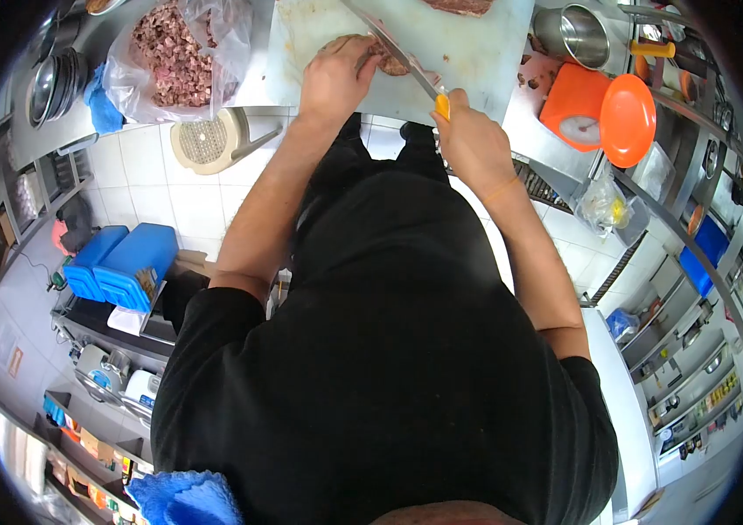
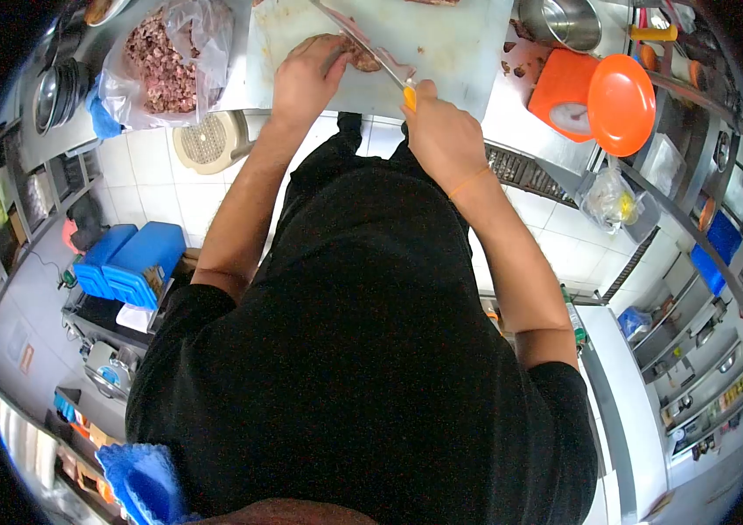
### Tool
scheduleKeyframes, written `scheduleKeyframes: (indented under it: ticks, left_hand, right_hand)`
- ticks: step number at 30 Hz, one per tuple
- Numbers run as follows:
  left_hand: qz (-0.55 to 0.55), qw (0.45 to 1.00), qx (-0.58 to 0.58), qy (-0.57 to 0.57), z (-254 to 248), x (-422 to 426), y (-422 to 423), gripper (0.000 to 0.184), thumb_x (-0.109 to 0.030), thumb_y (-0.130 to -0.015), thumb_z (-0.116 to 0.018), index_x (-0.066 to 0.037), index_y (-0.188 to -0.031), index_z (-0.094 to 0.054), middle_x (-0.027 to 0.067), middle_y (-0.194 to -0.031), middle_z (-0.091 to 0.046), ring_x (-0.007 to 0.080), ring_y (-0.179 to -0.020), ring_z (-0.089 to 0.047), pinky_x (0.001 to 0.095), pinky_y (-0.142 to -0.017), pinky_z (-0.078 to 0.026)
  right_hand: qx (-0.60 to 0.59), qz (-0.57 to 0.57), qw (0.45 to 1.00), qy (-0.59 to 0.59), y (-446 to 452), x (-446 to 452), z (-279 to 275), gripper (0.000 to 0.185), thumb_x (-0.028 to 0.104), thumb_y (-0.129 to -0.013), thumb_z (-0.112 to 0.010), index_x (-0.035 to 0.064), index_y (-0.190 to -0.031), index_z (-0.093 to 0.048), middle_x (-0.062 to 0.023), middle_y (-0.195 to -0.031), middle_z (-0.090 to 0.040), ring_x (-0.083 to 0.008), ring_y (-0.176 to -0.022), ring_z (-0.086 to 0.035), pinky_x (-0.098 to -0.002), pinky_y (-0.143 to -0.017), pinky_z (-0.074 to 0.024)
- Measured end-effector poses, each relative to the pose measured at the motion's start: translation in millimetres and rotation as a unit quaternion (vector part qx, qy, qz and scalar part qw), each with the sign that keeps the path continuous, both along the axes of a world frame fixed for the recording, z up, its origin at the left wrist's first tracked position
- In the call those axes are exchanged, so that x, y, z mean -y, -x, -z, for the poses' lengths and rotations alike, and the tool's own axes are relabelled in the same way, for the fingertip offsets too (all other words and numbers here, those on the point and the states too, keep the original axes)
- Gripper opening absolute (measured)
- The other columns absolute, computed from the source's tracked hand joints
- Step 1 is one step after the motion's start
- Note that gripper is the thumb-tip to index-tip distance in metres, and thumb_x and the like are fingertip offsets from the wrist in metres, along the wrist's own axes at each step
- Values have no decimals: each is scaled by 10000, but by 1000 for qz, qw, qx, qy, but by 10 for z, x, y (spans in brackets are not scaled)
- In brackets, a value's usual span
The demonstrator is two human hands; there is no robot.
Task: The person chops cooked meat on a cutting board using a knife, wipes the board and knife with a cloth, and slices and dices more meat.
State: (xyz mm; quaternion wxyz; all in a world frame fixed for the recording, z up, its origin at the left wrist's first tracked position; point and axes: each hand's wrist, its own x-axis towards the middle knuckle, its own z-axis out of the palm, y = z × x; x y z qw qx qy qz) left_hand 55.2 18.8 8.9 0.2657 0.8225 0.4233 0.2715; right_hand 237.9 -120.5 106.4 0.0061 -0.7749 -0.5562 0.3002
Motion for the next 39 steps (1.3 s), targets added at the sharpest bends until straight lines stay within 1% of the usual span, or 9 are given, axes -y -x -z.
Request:
scheduleKeyframes:
  ticks: [6,10,15,21,26,27,30,33,39]
  left_hand:
    - [-10,1000,-18,-6,40,29,-30,184,-160,-905,-783,-63,-1059,-757,122,-1053,-773,361,-986,-725,457,-883,-584]
    - [-6,999,-25,-31,16,23,-54,158,-140,-912,-768,-62,-1049,-758,123,-1049,-773,359,-971,-727,446,-876,-581]
    - [5,999,-37,-40,-17,4,-62,163,-127,-899,-770,-67,-1050,-759,121,-1044,-775,351,-976,-729,447,-882,-581]
    - [22,998,-47,-44,34,-31,-51,150,-102,-886,-768,-69,-1032,-756,119,-1038,-773,341,-979,-729,453,-882,-586]
    - [26,997,-47,-47,32,-30,-53,155,-99,-887,-765,-68,-1038,-756,116,-1036,-774,339,-982,-729,454,-893,-590]
    - [27,998,-43,-39,37,-21,-48,155,-98,-889,-764,-68,-1040,-755,117,-1036,-774,342,-986,-728,454,-896,-590]
    - [22,999,-36,-27,20,-58,-19,155,-99,-894,-763,-67,-1046,-753,121,-1036,-771,353,-999,-725,456,-905,-589]
    - [12,999,-34,-9,-5,14,-2,154,-103,-901,-763,-63,-1049,-747,124,-1043,-765,361,-1011,-720,458,-903,-587]
    - [-3,999,-33,-5,13,43,-24,161,-99,-900,-768,-60,-1053,-741,125,-1050,-757,367,-997,-714,466,-874,-582]
  right_hand:
    - [12,-9,1000,22,17,236,-139,324,305,-1065,-622,11,-1156,-520,-240,-770,-723,-472,-736,-725,-574,-676,-571]
    - [32,-22,999,16,28,270,-131,314,290,-1057,-624,1,-1116,-517,-226,-763,-728,-436,-714,-739,-541,-638,-586]
    - [15,-26,999,27,43,278,18,313,285,-1064,-609,-6,-1128,-516,-231,-774,-729,-443,-719,-738,-544,-656,-591]
    - [-8,-6,999,40,101,123,246,322,277,-1068,-591,-23,-1159,-515,-262,-817,-733,-470,-779,-738,-573,-707,-585]
    - [-23,3,999,-25,159,-168,568,376,299,-1067,-601,-44,-1190,-512,-296,-839,-727,-499,-806,-725,-592,-727,-568]
    - [-23,2,999,-39,170,-217,533,379,298,-1065,-602,-48,-1196,-514,-299,-843,-728,-500,-811,-725,-594,-733,-569]
    - [-17,-16,999,-27,139,-385,291,353,258,-1048,-596,-61,-1193,-553,-271,-856,-747,-469,-799,-746,-553,-722,-597]
    - [0,-39,999,-17,136,-342,-21,363,265,-1045,-604,-66,-1183,-554,-260,-837,-748,-457,-788,-752,-543,-717,-603]
    - [29,-32,999,26,182,-29,-156,311,275,-1048,-615,-20,-1112,-541,-243,-804,-743,-439,-774,-758,-521,-708,-613]
